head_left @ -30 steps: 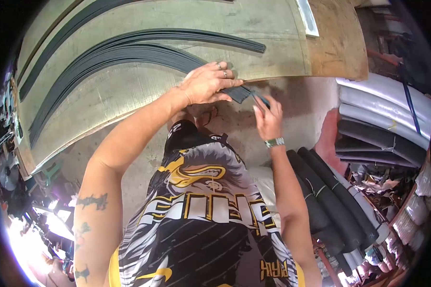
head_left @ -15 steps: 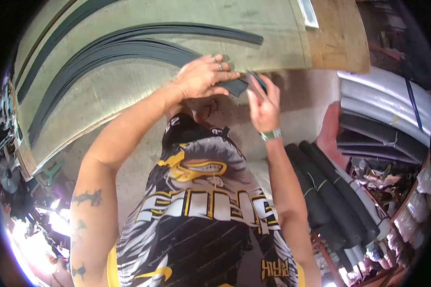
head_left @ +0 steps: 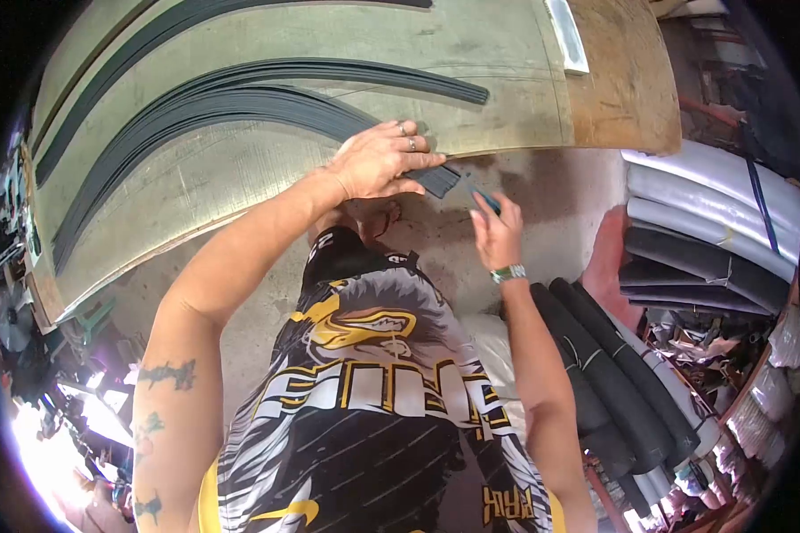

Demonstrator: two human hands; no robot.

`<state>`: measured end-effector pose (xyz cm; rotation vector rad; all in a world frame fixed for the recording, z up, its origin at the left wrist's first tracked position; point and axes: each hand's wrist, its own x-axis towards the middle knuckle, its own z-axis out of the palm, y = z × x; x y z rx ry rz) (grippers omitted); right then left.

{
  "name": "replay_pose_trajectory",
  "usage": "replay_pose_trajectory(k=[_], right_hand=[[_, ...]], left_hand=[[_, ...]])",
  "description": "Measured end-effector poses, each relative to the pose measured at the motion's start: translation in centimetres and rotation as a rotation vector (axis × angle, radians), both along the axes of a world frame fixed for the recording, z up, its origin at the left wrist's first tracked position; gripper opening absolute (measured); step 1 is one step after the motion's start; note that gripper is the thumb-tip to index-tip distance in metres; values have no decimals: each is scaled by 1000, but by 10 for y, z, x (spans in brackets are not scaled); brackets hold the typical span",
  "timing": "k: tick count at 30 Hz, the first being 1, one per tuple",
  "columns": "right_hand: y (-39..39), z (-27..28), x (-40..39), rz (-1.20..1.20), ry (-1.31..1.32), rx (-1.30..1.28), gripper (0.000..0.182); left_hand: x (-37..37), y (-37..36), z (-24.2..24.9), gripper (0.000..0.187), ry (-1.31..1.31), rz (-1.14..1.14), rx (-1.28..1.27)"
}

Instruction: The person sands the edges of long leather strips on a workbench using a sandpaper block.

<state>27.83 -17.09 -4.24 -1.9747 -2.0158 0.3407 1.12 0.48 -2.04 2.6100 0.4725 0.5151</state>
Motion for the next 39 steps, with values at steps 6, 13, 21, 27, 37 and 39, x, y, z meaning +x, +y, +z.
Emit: replay_pose_trajectory(k=[6, 13, 21, 27, 37, 39], right_hand=[[36, 42, -44, 54, 229, 151, 42], [8, 14, -25, -141, 393, 64, 42], [-12, -39, -34, -253, 547, -56, 46], [-4, -42, -50, -139, 523, 118, 43], [0, -41, -56, -247, 708, 92, 45], [-2, -55, -43, -232, 629, 80, 46]], left_hand=[[-1, 2, 0, 63, 45, -24, -28], [0, 0, -1, 63, 30, -13, -32], [1, 1, 3, 61, 42, -10, -49], [1, 3, 8, 61, 112, -3, -75], [6, 1, 18, 61, 104, -18, -105], [9, 1, 19, 61, 84, -9, -69]])
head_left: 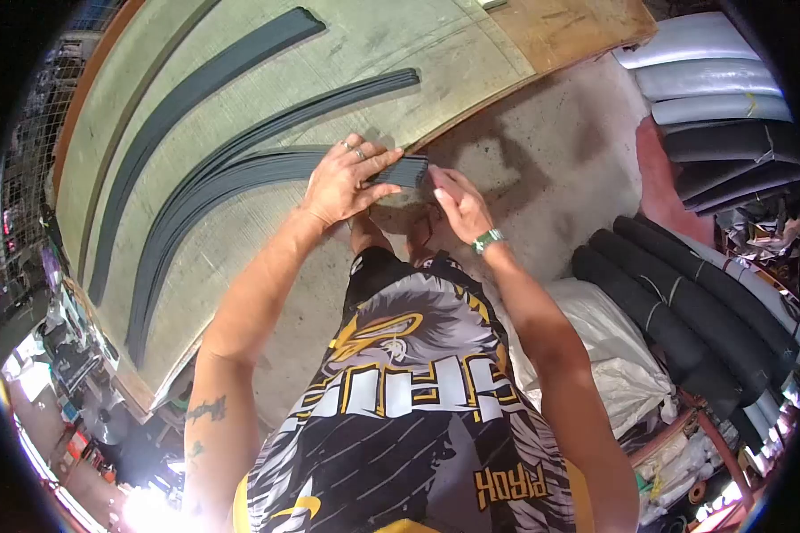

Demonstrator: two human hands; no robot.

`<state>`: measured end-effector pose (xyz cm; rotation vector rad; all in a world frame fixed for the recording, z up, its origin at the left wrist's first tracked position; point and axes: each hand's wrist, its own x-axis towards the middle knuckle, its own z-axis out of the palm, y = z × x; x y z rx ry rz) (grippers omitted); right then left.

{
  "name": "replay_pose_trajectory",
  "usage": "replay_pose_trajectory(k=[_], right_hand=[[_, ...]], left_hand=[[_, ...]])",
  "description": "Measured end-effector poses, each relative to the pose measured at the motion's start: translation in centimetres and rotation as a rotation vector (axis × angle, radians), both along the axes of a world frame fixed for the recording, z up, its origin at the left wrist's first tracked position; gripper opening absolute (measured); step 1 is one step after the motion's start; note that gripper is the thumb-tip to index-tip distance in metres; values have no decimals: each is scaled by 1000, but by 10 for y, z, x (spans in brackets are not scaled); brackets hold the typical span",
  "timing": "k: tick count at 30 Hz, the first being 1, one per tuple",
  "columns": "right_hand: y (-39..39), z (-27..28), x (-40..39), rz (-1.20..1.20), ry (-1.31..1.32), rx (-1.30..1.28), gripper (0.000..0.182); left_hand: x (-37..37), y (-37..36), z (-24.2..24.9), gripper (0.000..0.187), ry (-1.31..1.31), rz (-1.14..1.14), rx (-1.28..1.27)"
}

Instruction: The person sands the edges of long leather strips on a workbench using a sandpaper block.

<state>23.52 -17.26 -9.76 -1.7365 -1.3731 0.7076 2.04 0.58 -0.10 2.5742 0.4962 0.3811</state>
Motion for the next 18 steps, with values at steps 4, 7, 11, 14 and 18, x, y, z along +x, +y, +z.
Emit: replay_pose_trajectory(k=[4, 7, 11, 14, 18], right_hand=[[12, 36, -9, -99, 137, 190, 47], [13, 28, -19, -112, 164, 184, 43], [7, 23, -7, -34, 24, 134, 41], [27, 74, -10, 61, -112, 227, 42], [8, 33, 18, 47, -213, 8, 45]], left_hand=[[-4, -5, -1, 60, 11, 23, -19], [-3, -2, -2, 60, 24, 5, -35], [-4, 1, -4, 60, -2, 12, 8], [-4, -2, -4, 60, 30, 11, -26], [-4, -1, -4, 62, 13, 13, -7]])
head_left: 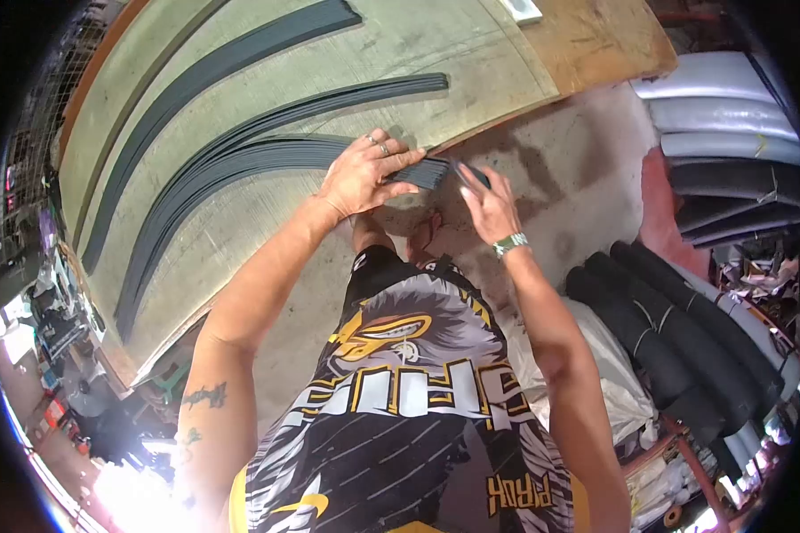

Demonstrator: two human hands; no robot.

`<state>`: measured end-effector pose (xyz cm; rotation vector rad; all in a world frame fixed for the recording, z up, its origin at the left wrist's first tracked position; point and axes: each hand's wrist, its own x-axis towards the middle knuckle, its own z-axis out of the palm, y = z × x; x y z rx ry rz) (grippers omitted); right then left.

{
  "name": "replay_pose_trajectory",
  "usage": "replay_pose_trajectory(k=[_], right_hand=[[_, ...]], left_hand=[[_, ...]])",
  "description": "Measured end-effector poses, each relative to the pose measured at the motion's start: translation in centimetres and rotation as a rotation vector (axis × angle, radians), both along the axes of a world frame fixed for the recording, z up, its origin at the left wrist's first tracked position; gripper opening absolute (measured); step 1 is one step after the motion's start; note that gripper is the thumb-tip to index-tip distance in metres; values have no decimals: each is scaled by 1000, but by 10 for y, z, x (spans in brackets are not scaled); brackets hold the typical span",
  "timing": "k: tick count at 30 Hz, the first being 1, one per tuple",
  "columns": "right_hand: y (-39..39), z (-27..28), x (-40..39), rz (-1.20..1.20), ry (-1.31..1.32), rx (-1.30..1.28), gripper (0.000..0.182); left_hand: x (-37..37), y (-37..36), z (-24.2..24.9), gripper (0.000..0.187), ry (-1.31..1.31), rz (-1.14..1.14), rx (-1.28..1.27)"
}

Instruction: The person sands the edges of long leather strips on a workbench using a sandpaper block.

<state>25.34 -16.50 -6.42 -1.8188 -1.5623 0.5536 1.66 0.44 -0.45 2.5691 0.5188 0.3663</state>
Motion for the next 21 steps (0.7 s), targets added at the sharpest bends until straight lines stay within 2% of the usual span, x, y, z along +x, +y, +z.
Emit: replay_pose_trajectory(k=[1, 2, 4, 5, 6, 9, 10, 11, 13, 15, 16, 19, 20, 21], right_hand=[[-6, -3, 4, -19, -5, -82, 45], [-12, -8, 8, -45, -34, -49, 45], [25, 43, -8, 36, 6, 109, 44], [29, 55, -18, 72, 30, 176, 44], [33, 55, -23, 119, -51, 175, 43], [4, 11, -10, 44, -37, 68, 45], [-10, -5, 6, 62, -296, -71, 46], [-18, -11, 14, 28, -223, -107, 45], [-1, 24, 5, 1, -92, 17, 44], [31, 66, -17, 92, -33, 177, 44], [34, 63, -19, 131, -144, 148, 44], [0, 15, 4, 103, -205, -50, 44], [-20, -4, 19, 123, -412, -198, 46], [-33, -22, 34, 117, -235, -187, 47]], left_hand=[[-2, -1, -1, 62, 4, 5, -1], [-3, -5, -4, 63, 8, 6, -14], [-2, 0, -3, 63, -6, 2, -3], [-4, -5, -6, 62, -10, -9, -13], [-4, -4, -7, 62, -18, -20, -9], [-3, 6, -7, 61, -43, -25, 49], [-3, 7, -7, 61, -59, -18, 74], [-4, 1, -9, 60, -72, -21, 82], [-3, 7, -6, 60, -45, -21, 38], [-3, 2, -3, 59, -31, -19, 23], [-4, 2, -9, 61, -32, -27, 16], [-5, 1, -6, 61, -26, -28, 31], [-5, 1, -13, 62, -60, -14, 53], [-6, 0, -12, 62, -63, -14, 56]])
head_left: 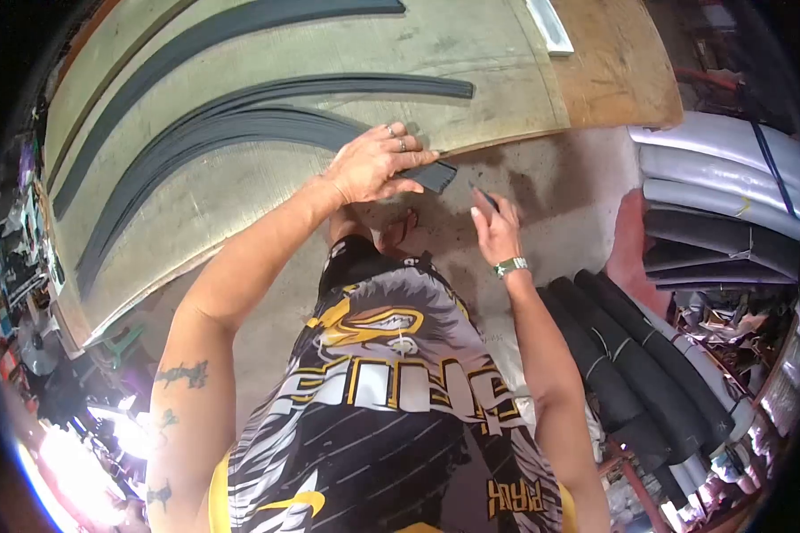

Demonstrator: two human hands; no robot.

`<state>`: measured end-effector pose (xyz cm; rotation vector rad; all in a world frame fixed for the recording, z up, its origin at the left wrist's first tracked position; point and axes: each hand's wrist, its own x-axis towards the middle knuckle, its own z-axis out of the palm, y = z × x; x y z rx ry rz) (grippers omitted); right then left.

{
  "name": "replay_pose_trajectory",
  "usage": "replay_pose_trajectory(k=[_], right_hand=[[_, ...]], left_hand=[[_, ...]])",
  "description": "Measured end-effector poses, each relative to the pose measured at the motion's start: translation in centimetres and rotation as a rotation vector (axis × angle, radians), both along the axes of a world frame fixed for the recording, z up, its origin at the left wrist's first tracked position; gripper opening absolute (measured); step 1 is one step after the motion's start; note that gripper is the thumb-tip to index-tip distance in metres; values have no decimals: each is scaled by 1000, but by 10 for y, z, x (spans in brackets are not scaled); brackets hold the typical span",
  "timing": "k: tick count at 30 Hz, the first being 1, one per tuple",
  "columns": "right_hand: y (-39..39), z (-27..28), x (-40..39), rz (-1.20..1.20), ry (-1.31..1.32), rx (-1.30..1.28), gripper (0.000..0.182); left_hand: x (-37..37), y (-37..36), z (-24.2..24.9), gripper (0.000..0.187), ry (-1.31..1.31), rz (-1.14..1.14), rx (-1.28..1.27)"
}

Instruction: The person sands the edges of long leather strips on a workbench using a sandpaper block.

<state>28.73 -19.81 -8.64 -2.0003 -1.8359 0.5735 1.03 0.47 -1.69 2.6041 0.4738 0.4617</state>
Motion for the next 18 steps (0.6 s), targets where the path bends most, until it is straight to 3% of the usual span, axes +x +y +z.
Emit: replay_pose_trajectory(k=[4, 5, 6, 8, 9, 12, 14, 16, 18], right_hand=[[62, 90, -47, 71, 159, 279, 45], [65, 86, -50, 118, 28, 298, 46], [59, 75, -51, 93, 133, 263, 49], [39, 49, -30, 33, 44, 153, 50], [23, 33, -13, 106, -170, 2, 48], [25, 44, -14, 22, 68, 64, 46], [56, 84, -44, 46, 210, 225, 44], [59, 70, -56, 81, 227, 321, 43], [37, 22, -48, -81, 351, 263, 41]], left_hand=[[1, 2, 6, 60, 39, -11, -35], [0, 0, 4, 60, 20, -30, -22], [0, 5, 2, 61, -2, -45, 11], [2, 2, 0, 62, -5, -27, 7], [0, 2, -1, 62, 1, -13, 4], [1, 1, 0, 62, 8, -10, -22], [1, -5, -6, 62, 3, -18, -21], [1, 3, 0, 62, 24, -27, -8], [1, 3, -2, 62, 6, -23, -13]])
